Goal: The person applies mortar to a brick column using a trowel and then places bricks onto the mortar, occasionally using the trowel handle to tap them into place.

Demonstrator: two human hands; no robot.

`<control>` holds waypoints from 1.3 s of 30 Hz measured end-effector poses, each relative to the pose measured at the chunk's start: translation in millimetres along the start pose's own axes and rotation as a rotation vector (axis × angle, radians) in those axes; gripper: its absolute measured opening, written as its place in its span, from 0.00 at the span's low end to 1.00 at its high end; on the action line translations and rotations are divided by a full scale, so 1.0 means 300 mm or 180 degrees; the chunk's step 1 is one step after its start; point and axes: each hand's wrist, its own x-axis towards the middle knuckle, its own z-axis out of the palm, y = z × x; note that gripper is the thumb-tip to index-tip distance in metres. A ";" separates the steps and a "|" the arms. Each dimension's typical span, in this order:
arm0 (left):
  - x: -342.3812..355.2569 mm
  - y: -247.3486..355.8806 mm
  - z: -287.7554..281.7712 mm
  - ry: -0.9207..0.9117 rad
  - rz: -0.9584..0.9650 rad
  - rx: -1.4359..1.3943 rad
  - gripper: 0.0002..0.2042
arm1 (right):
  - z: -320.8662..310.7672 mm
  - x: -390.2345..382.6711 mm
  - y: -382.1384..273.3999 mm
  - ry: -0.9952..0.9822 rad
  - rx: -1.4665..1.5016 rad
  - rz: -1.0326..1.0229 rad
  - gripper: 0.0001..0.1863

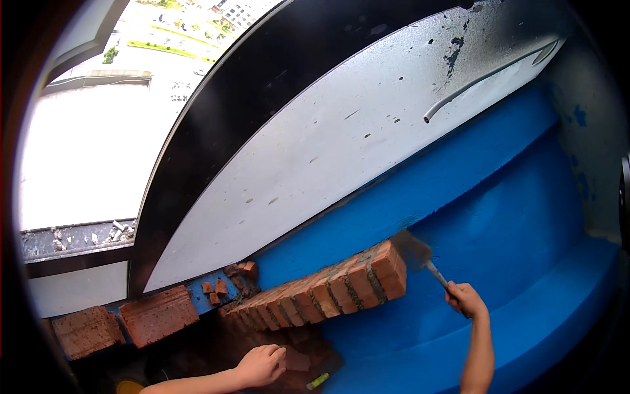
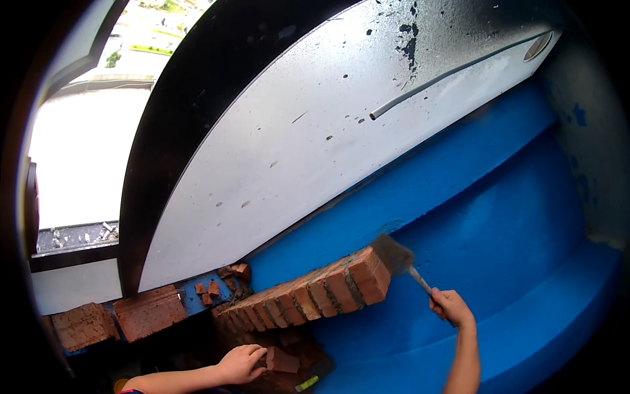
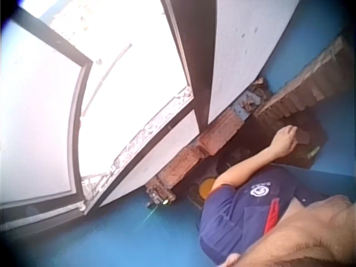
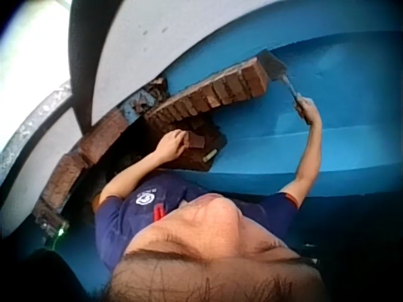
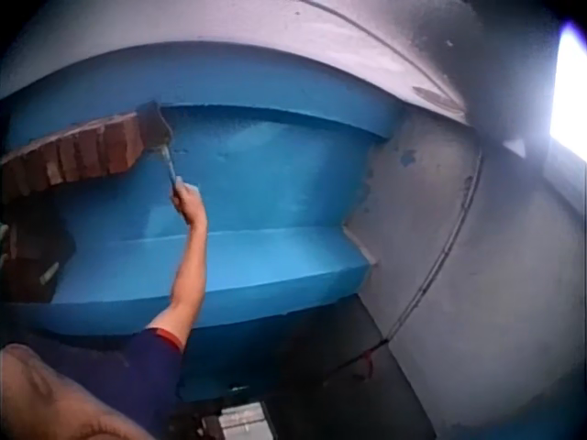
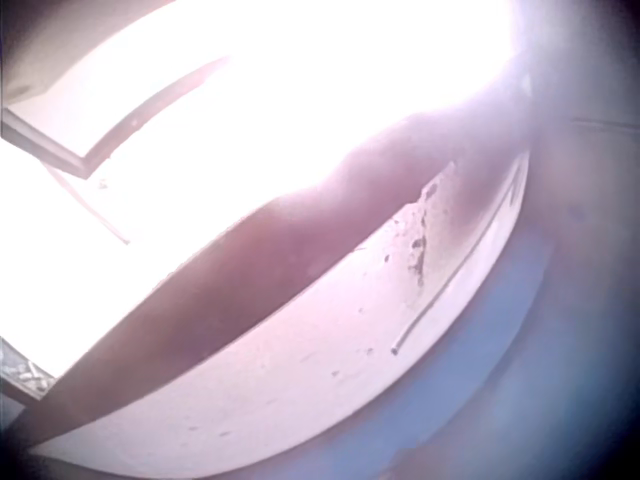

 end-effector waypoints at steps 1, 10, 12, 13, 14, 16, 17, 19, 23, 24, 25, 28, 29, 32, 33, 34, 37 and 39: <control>0.000 0.010 -0.007 0.0141 0.0001 0.0011 0.25 | -0.014 -0.021 0.035 -0.0270 0.0100 0.0243 0.27; 0.213 0.114 -0.109 0.1107 0.0688 0.0427 0.24 | -0.028 -0.127 0.036 -0.0263 0.0192 0.0266 0.27; 0.292 0.172 -0.137 0.1212 0.0822 0.0454 0.25 | -0.031 -0.147 0.091 -0.0533 0.0257 0.0494 0.27; 0.331 0.204 -0.153 0.1327 0.0941 0.0494 0.25 | -0.030 -0.147 0.098 -0.0529 0.0260 0.0494 0.27; 0.371 0.232 -0.163 0.1325 0.0947 0.0491 0.25 | -0.025 -0.149 0.101 -0.0511 0.0295 0.0538 0.27; 0.454 0.282 -0.181 0.1433 0.1199 0.0777 0.28 | -0.019 -0.152 0.094 -0.0541 0.0336 0.0593 0.27; 0.497 0.312 -0.192 0.1430 0.1210 0.0776 0.28 | -0.018 -0.157 0.084 -0.0531 0.0339 0.0594 0.27; 0.581 0.373 -0.211 0.1655 0.1558 0.0956 0.29 | -0.016 -0.160 0.058 -0.0338 0.0313 0.0578 0.28; 0.723 0.443 -0.184 0.1890 0.1760 0.1090 0.30 | -0.020 -0.156 0.052 -0.0209 0.0591 0.0421 0.28; 0.744 0.449 -0.169 0.1892 0.1751 0.1165 0.30 | -0.030 -0.160 0.052 -0.0335 0.0365 0.0552 0.28; 0.761 0.448 -0.153 0.1893 0.1740 0.1243 0.30 | -0.034 -0.164 0.049 -0.0464 0.0139 0.0680 0.28; 0.772 0.443 -0.119 0.1788 0.1590 0.1418 0.33 | -0.042 -0.169 0.021 -0.0284 -0.0043 0.0636 0.28; 0.772 0.442 -0.115 0.1687 0.1484 0.1543 0.33 | -0.039 -0.158 0.018 -0.0279 -0.0045 0.0642 0.28; 0.768 0.454 -0.115 0.1663 0.1424 0.1474 0.35 | -0.008 -0.099 0.025 -0.0020 0.0276 0.0519 0.28; 0.766 0.455 -0.112 0.1656 0.1435 0.1465 0.35 | -0.001 -0.073 0.027 -0.0009 0.0278 0.0530 0.28; 0.765 0.456 -0.110 0.1661 0.1413 0.1443 0.35 | 0.004 -0.048 0.031 -0.0005 0.0274 0.0514 0.28; 0.759 0.453 -0.114 0.1660 0.1380 0.1448 0.35 | 0.037 0.001 0.007 -0.0003 0.0122 0.0508 0.29; 0.759 0.450 -0.115 0.1658 0.1370 0.1467 0.35 | 0.047 0.021 0.004 -0.0002 -0.0034 0.0520 0.29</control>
